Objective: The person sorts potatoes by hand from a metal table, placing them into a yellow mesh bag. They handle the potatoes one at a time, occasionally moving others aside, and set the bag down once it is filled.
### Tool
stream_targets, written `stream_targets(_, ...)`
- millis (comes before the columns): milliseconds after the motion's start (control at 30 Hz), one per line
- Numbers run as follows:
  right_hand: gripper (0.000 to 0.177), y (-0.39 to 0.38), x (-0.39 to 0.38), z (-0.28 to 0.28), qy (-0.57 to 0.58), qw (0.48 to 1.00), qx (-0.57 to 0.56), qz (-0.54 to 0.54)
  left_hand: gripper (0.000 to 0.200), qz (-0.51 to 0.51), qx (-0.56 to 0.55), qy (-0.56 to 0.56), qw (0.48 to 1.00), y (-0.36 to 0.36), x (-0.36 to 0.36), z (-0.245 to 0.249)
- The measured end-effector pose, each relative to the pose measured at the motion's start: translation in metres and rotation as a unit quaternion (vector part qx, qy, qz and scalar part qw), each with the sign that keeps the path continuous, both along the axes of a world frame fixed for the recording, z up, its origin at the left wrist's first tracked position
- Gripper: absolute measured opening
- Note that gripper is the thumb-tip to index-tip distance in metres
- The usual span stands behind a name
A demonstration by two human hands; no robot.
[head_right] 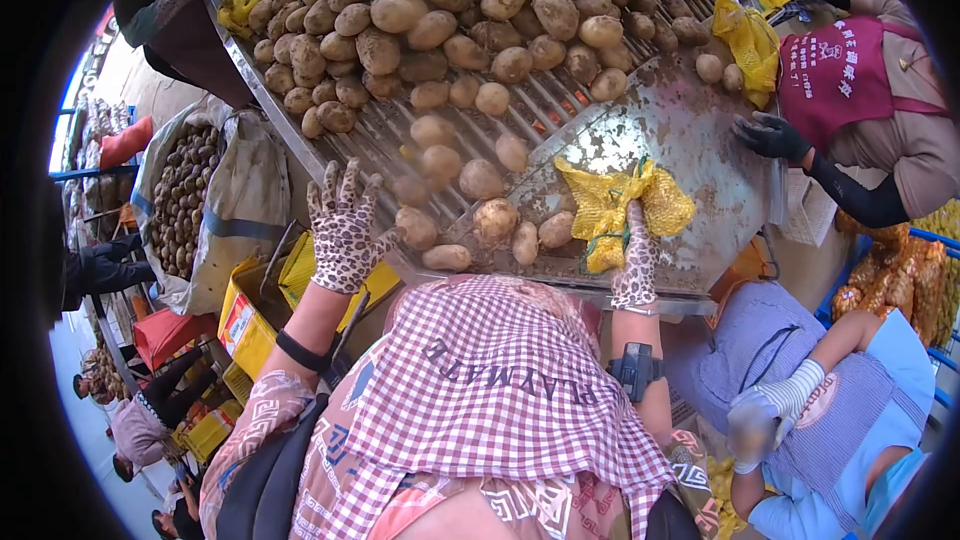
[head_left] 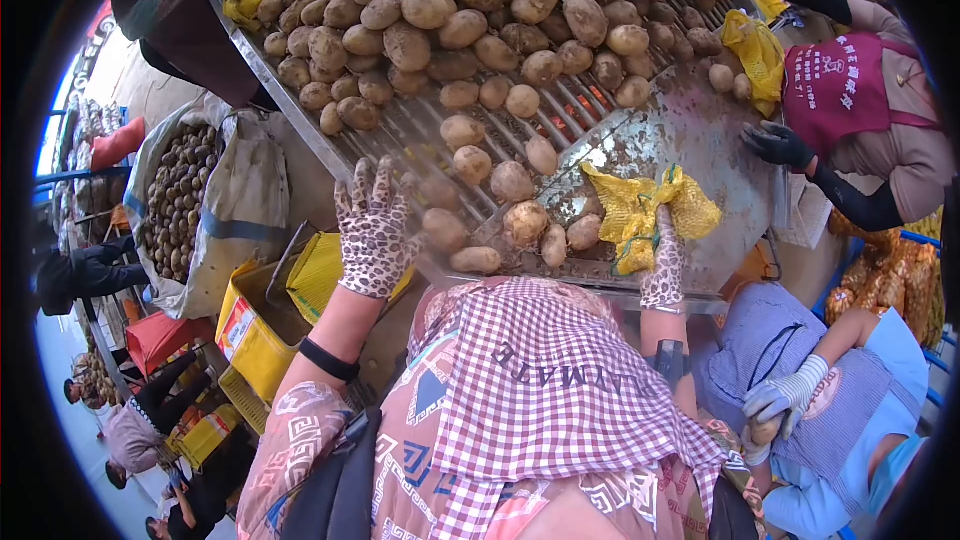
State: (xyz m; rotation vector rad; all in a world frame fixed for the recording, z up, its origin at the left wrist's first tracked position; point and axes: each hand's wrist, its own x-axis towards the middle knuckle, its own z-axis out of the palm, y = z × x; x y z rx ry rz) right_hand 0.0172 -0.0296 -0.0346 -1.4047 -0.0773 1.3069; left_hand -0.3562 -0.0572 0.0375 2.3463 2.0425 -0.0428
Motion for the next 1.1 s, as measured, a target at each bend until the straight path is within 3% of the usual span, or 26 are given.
stream_targets(67,0.044,-0.007,0.008,-0.012,0.023,1.0,-0.009,0.002,0.07,-0.004,-0.015,-0.004,1.0,0.011,0.017,0.003)
stream_targets(133,0.044,-0.01,0.007,-0.017,0.05,0.998,0.022,-0.007,0.065,-0.111,-0.086,-0.112,0.984,0.03,0.036,-0.014)
stream_targets(167,0.045,-0.012,0.006,-0.015,0.081,0.996,0.022,-0.001,0.065,-0.116,-0.083,-0.108,0.984,0.039,0.053,-0.014)
stream_targets(233,0.047,-0.011,0.003,-0.009,0.07,0.997,0.026,0.002,0.062,-0.171,-0.176,-0.047,0.968,0.056,0.086,-0.012)
stream_targets(400,0.047,-0.013,0.007,-0.003,0.013,0.998,0.066,0.007,0.054,-0.212,-0.2,-0.017,0.956,0.092,0.1,-0.018)
stream_targets(433,0.049,-0.01,-0.001,0.027,0.081,0.995,0.049,-0.018,0.051,-0.137,-0.251,-0.272,0.919,0.097,0.094,-0.021)
stream_targets(467,0.049,-0.008,0.003,0.026,0.082,0.995,0.054,-0.022,0.048,-0.051,-0.287,-0.504,0.813,0.1,0.089,-0.027)
stream_targets(500,0.048,-0.006,0.007,0.028,0.08,0.995,0.051,-0.032,0.045,0.098,-0.361,-0.648,0.663,0.1,0.089,-0.031)
stream_targets(533,0.047,-0.004,0.007,0.031,0.078,0.995,0.049,-0.039,0.045,0.097,-0.361,-0.646,0.666,0.096,0.088,-0.034)
stream_targets(600,0.049,0.006,0.001,0.045,0.025,0.999,0.047,-0.01,0.045,0.106,-0.432,-0.862,0.244,0.084,0.09,-0.026)
stream_targets(633,0.05,0.014,-0.008,0.054,-0.061,0.992,0.108,0.035,0.053,0.179,-0.404,-0.863,0.247,0.079,0.098,-0.019)
stream_targets(667,0.051,0.02,-0.018,0.062,-0.146,0.972,0.168,0.078,0.053,0.178,-0.406,-0.862,0.247,0.075,0.1,-0.017)
stream_targets(733,0.058,0.029,-0.038,0.081,-0.207,0.926,0.234,0.21,0.054,0.151,-0.415,-0.866,0.234,0.072,0.104,-0.014)
stream_targets(767,0.06,0.035,-0.055,0.091,-0.329,0.843,0.34,0.255,0.054,0.147,-0.417,-0.866,0.234,0.07,0.106,-0.025)
stream_targets(800,0.062,0.04,-0.07,0.098,-0.44,0.731,0.432,0.292,0.056,0.06,-0.383,-0.853,0.35,0.068,0.108,-0.047)
stream_targets(833,0.064,0.04,-0.08,0.096,-0.415,0.723,0.418,0.36,0.057,-0.027,-0.34,-0.821,0.458,0.066,0.112,-0.044)
stream_targets(867,0.065,0.04,-0.086,0.089,-0.387,0.713,0.401,0.425,0.061,-0.13,-0.236,-0.734,0.624,0.061,0.112,-0.039)
stream_targets(900,0.059,0.044,-0.084,0.068,-0.406,0.712,0.407,0.402,0.06,0.021,-0.335,-0.82,0.463,0.059,0.112,-0.022)
stream_targets(933,0.056,0.057,-0.078,0.06,-0.588,0.593,0.407,0.371,0.059,0.171,-0.407,-0.855,0.271,0.057,0.114,-0.006)
stream_targets(967,0.057,0.067,-0.074,0.051,-0.36,0.824,0.274,0.341,0.057,0.233,-0.381,-0.856,0.259,0.054,0.116,0.01)
stream_targets(1000,0.058,0.073,-0.072,0.049,-0.085,0.954,0.103,0.268,0.057,0.235,-0.379,-0.856,0.26,0.055,0.111,0.005)
stream_targets(1033,0.062,0.075,-0.069,0.059,-0.026,0.969,0.059,0.237,0.055,0.149,-0.412,-0.874,0.211,0.057,0.104,-0.004)
stream_targets(1067,0.059,0.086,-0.059,0.021,0.07,0.971,0.077,0.214,0.054,0.06,-0.437,-0.883,0.16,0.058,0.099,-0.01)
stream_targets(1100,0.059,0.082,-0.058,0.027,0.107,0.971,0.092,0.194,0.055,0.066,-0.428,-0.887,0.159,0.058,0.101,-0.004)
